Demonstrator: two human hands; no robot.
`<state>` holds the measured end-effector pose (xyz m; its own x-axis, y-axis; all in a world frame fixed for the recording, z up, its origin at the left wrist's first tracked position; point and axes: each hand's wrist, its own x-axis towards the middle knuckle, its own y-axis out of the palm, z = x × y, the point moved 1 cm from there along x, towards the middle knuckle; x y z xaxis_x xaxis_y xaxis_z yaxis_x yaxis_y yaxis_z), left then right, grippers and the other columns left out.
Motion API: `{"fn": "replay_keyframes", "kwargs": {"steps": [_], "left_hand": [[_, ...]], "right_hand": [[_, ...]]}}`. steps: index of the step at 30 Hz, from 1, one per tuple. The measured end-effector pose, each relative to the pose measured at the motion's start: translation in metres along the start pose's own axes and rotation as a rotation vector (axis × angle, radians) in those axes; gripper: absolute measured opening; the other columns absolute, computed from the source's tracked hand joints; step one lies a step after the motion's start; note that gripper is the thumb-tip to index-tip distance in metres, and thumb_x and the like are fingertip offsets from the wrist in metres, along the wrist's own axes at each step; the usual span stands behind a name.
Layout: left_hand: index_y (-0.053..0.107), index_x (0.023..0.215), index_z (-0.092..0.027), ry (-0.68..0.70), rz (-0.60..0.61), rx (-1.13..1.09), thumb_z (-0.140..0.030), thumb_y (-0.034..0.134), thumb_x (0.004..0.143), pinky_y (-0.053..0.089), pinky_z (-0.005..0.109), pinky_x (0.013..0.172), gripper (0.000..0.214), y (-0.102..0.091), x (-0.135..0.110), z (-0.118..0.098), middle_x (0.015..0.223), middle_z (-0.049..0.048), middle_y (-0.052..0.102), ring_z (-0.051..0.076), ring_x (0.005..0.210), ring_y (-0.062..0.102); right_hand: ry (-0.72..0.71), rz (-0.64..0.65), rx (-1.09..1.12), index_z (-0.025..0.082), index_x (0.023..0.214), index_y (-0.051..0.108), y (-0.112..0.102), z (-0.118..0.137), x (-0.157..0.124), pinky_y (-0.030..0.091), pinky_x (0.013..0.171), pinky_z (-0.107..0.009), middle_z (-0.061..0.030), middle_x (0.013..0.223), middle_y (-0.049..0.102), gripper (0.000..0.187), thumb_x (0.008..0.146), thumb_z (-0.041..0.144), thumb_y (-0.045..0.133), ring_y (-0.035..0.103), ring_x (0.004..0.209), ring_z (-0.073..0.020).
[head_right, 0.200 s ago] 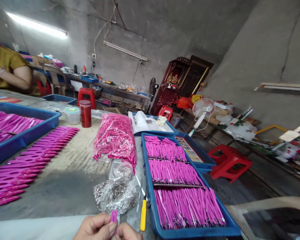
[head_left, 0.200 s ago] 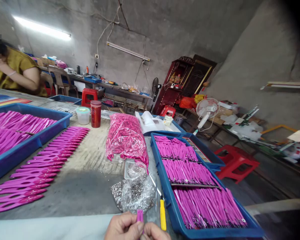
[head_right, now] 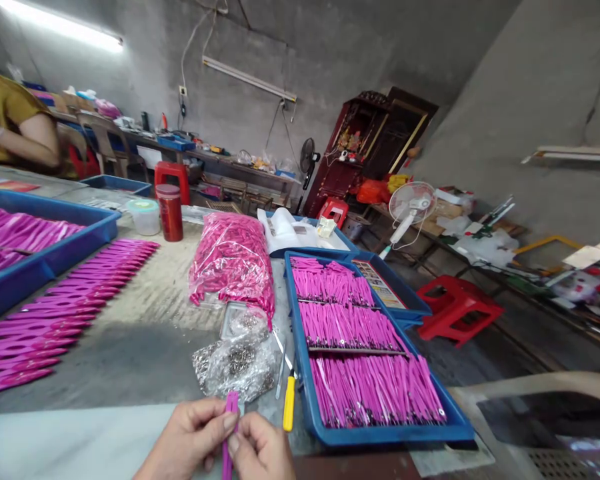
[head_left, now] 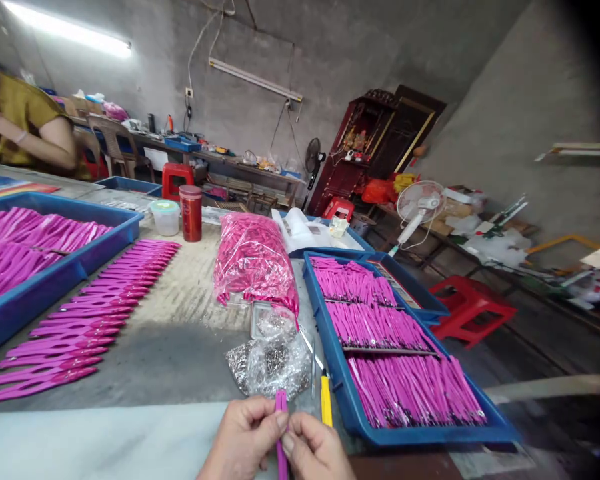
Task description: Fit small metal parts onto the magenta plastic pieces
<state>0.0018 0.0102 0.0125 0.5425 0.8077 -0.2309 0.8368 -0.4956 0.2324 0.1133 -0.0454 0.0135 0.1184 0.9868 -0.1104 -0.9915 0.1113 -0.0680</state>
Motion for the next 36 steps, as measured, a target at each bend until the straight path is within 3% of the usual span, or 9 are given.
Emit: {"fn": "replay_keyframes", "kwargs": {"steps": [7, 23, 28, 32, 36], "left_hand": [[0.047, 0.045, -0.017, -0.115, -0.025, 0.002, -0.067, 0.065, 0.046, 0.026, 0.02, 0.038, 0.053, 0.005, -0.001, -0.022, 0.039, -0.0058, 0.039, 0.006, 0.036, 0.032], [0.048, 0.049, -0.016, -0.064, -0.027, -0.019, -0.062, 0.065, 0.052, 0.029, 0.02, 0.04, 0.049, 0.003, 0.002, -0.015, 0.041, -0.0054, 0.042, 0.006, 0.038, 0.035], [0.048, 0.05, -0.017, 0.039, -0.022, 0.065, -0.055, 0.061, 0.06, 0.029, 0.02, 0.041, 0.042, 0.0, 0.004, -0.017, 0.044, -0.0056, 0.04, 0.007, 0.041, 0.034], [0.051, 0.049, -0.016, 0.246, -0.092, 0.24, -0.042, 0.056, 0.068, 0.032, 0.021, 0.047, 0.032, -0.006, 0.005, -0.026, 0.051, -0.0037, 0.041, 0.01, 0.048, 0.038], [0.054, 0.051, -0.017, 0.44, -0.09, 0.398, -0.033, 0.051, 0.076, 0.035, 0.021, 0.051, 0.03, -0.013, 0.006, -0.033, 0.053, -0.0018, 0.045, 0.011, 0.053, 0.043]], "right_hand": [[0.084, 0.044, -0.027, 0.018, 0.062, 0.052, -0.001, 0.016, -0.001, 0.021, 0.04, -0.02, 0.0084, 0.046, 0.034, 0.048, 0.073, 0.064, 0.054, 0.025, 0.041, -0.0069], [0.099, 0.022, -0.012, 0.018, 0.06, 0.051, 0.002, 0.019, 0.002, 0.025, 0.044, -0.021, 0.0081, 0.047, 0.034, 0.042, 0.075, 0.057, 0.053, 0.027, 0.044, -0.0082], [0.031, 0.031, -0.033, 0.017, 0.065, 0.054, 0.002, 0.017, 0.004, 0.028, 0.047, -0.021, 0.0061, 0.053, 0.039, 0.036, 0.08, 0.049, 0.052, 0.03, 0.048, -0.009], [-0.072, 0.001, -0.112, 0.017, 0.068, 0.053, 0.001, 0.019, 0.009, 0.03, 0.051, -0.022, 0.0044, 0.059, 0.042, 0.032, 0.082, 0.045, 0.05, 0.035, 0.055, -0.0108], [-0.16, -0.033, -0.232, 0.017, 0.068, 0.051, 0.002, 0.016, 0.015, 0.032, 0.052, -0.022, 0.0035, 0.06, 0.043, 0.029, 0.085, 0.041, 0.046, 0.04, 0.057, -0.0121]]}}
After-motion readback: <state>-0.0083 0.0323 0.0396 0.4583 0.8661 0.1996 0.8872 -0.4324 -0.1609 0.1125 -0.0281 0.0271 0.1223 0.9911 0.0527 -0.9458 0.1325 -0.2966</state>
